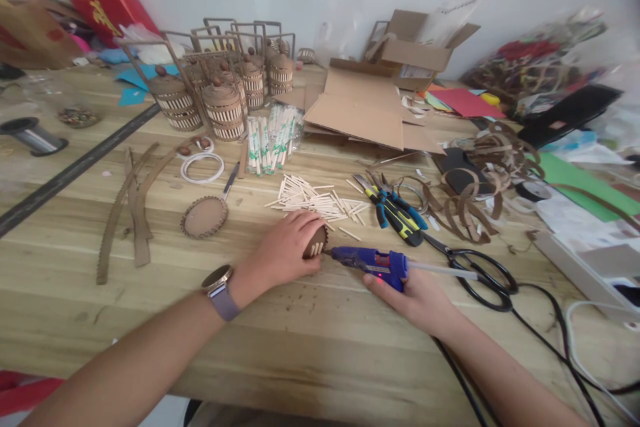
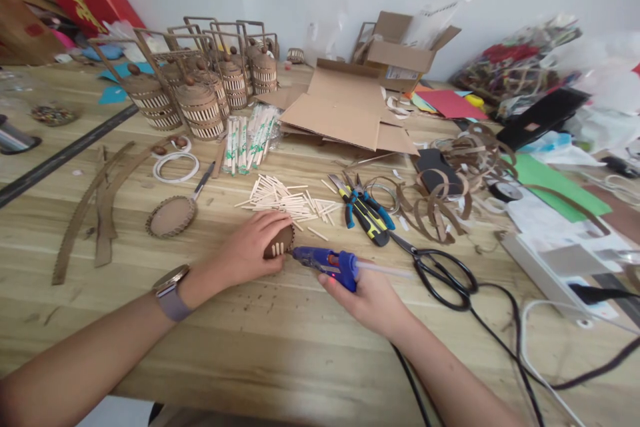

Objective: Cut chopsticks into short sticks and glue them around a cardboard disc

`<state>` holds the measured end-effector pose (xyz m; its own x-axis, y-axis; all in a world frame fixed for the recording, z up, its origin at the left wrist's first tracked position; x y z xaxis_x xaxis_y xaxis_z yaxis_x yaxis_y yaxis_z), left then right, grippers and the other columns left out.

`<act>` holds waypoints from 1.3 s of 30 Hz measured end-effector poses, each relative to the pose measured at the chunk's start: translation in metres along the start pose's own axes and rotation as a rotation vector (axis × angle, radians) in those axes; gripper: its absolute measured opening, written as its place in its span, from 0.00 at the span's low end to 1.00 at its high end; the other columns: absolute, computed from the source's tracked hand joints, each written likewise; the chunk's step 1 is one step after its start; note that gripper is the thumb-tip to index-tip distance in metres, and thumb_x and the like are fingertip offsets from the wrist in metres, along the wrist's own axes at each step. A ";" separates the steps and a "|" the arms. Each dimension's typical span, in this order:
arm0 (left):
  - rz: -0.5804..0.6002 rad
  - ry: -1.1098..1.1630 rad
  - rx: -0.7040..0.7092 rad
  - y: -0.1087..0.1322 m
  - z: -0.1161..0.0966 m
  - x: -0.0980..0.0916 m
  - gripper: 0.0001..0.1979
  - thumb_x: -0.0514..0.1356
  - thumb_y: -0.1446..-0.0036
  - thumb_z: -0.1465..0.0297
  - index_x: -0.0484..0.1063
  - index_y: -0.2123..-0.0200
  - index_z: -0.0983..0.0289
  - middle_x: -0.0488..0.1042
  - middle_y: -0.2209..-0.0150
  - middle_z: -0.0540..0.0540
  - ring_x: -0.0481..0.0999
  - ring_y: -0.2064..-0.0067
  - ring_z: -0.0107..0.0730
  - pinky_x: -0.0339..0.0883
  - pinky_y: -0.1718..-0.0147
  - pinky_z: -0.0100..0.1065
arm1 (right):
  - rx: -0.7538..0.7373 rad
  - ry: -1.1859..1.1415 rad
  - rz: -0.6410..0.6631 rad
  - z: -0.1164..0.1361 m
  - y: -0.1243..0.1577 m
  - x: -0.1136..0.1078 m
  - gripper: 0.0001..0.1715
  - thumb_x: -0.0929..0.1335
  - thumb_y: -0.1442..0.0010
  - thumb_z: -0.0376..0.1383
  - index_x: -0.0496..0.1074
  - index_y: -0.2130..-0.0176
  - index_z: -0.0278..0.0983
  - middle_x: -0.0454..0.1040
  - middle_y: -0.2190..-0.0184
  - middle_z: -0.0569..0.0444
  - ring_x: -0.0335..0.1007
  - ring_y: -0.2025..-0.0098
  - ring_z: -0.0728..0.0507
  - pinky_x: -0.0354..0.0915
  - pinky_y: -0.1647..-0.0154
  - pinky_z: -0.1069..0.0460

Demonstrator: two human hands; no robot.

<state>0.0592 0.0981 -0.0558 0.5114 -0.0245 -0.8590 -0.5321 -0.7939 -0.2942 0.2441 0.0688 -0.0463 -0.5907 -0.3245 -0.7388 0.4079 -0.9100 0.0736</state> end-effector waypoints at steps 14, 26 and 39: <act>0.014 0.007 -0.011 0.001 0.001 0.001 0.30 0.60 0.52 0.72 0.63 0.44 0.66 0.67 0.42 0.63 0.63 0.40 0.47 0.57 0.39 0.49 | -0.017 0.003 -0.001 0.002 0.001 0.001 0.20 0.62 0.40 0.46 0.76 0.62 0.36 0.80 0.66 0.49 0.75 0.65 0.39 0.70 0.63 0.49; 0.026 -0.009 -0.013 0.001 0.001 0.001 0.30 0.61 0.52 0.72 0.63 0.44 0.68 0.67 0.42 0.63 0.63 0.40 0.47 0.57 0.39 0.48 | -0.029 0.019 -0.014 0.005 0.000 0.000 0.21 0.61 0.40 0.46 0.76 0.63 0.35 0.80 0.66 0.48 0.75 0.65 0.39 0.70 0.63 0.49; 0.025 0.001 -0.011 0.001 0.004 0.001 0.29 0.60 0.50 0.71 0.62 0.43 0.64 0.66 0.42 0.62 0.63 0.40 0.48 0.57 0.40 0.51 | 0.235 -0.574 -0.031 -0.015 0.002 -0.008 0.32 0.63 0.43 0.58 0.76 0.68 0.33 0.78 0.71 0.46 0.69 0.76 0.47 0.66 0.75 0.53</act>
<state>0.0564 0.0994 -0.0584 0.4989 -0.0446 -0.8655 -0.5371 -0.7997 -0.2684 0.2600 0.0733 -0.0504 -0.9067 -0.3245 -0.2695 0.2590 -0.9325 0.2516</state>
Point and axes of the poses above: each hand's wrist, its own y-axis away from the middle knuckle, its own x-axis out of the palm, z = x × y, the point moved 6 cm from there along -y, towards the middle knuckle
